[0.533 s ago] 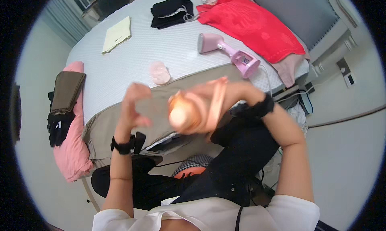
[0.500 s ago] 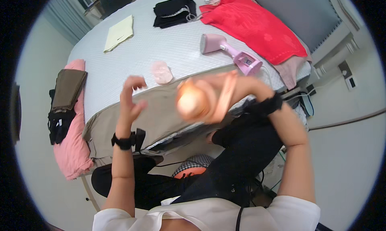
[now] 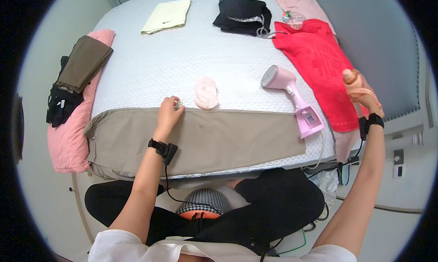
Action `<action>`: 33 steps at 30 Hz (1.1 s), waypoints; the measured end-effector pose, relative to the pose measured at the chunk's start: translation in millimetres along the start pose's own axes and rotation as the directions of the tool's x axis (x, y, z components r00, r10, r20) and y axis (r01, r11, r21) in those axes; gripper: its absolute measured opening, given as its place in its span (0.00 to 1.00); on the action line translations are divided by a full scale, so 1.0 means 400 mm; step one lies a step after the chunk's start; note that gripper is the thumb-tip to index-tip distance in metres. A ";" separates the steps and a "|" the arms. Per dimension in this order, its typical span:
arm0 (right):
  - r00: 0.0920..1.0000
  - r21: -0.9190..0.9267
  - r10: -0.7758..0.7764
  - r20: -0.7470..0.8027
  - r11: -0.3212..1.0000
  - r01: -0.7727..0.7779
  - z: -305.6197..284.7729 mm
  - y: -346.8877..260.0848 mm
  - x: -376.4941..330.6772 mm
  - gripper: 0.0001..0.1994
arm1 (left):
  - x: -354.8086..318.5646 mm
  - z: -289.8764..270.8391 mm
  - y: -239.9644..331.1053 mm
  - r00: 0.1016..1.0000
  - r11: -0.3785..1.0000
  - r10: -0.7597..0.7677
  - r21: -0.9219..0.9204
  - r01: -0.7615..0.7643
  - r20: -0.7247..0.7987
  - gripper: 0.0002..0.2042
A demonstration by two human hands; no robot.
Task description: The recorder uses a handheld steamer to remove wrinkles from a pair of trousers on a bed, including refilling the steamer with water.
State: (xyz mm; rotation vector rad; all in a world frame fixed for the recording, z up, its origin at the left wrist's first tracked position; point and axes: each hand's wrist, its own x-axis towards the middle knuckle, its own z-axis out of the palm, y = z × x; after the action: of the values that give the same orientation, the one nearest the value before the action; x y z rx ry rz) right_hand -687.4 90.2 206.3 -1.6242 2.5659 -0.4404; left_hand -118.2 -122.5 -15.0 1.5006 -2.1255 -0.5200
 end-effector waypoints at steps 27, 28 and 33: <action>0.982 0.493 -0.170 -0.085 0.849 0.189 0.349 -0.237 0.001 0.12 | 0.156 -0.028 0.272 0.770 0.771 0.636 -0.013 -0.637 -0.047 0.11; 0.979 0.594 -0.205 -0.014 0.785 0.173 0.377 -0.331 -0.014 0.10 | 0.152 -0.027 0.276 0.761 0.761 0.648 -0.016 -0.649 -0.040 0.11; 0.850 0.832 -0.459 0.260 0.553 0.044 0.527 -0.671 0.012 0.15 | 0.110 -0.026 0.252 0.722 0.738 0.662 0.008 -0.675 -0.204 0.14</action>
State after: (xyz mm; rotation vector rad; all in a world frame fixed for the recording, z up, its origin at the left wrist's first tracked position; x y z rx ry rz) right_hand -410.2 -63.7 79.8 -1.4655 1.3897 -0.9448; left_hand -201.3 -131.4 57.3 0.6089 -2.2627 -0.1574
